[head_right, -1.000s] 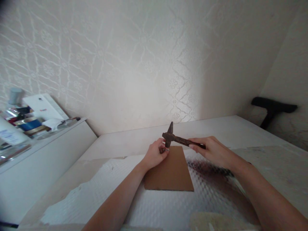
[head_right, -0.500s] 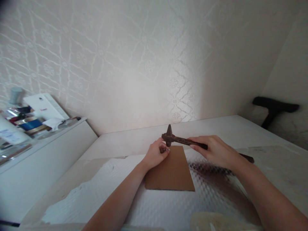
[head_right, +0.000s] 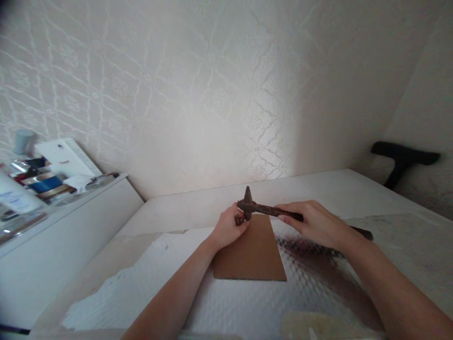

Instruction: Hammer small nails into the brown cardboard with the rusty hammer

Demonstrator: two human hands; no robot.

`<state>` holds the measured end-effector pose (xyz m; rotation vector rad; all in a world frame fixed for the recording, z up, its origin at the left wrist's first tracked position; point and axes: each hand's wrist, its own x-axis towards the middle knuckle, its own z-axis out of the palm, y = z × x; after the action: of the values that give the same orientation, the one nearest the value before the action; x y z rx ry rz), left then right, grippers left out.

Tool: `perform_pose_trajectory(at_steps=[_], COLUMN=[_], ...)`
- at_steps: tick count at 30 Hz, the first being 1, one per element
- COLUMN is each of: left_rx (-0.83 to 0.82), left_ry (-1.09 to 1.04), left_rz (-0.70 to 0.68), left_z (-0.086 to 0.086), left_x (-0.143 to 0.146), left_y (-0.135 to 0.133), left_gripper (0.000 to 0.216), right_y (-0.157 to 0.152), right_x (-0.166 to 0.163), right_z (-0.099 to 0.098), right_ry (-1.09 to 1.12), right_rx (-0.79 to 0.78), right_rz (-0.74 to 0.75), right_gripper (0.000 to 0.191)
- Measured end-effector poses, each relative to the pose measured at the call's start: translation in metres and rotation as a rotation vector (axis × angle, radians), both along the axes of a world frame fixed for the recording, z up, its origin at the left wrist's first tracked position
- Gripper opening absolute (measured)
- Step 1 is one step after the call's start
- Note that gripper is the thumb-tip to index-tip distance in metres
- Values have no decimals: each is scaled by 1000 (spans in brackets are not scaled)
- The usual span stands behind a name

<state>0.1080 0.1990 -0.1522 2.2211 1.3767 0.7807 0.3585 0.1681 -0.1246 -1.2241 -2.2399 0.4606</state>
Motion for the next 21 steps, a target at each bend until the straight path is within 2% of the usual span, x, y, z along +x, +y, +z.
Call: perform_pose_trajectory(at_steps=[11, 21], left_rx=[11, 10], left_ry=[-24, -22], left_rz=[-14, -4], left_z=[-1, 0], left_x=[0, 0], left_y=[0, -2], left_gripper=[24, 23], right_y=[4, -1], right_x=[1, 0], right_z=[-5, 1], right_ry=[24, 15], right_rx=[12, 27], right_rz=[-5, -21], right_gripper=[35, 33])
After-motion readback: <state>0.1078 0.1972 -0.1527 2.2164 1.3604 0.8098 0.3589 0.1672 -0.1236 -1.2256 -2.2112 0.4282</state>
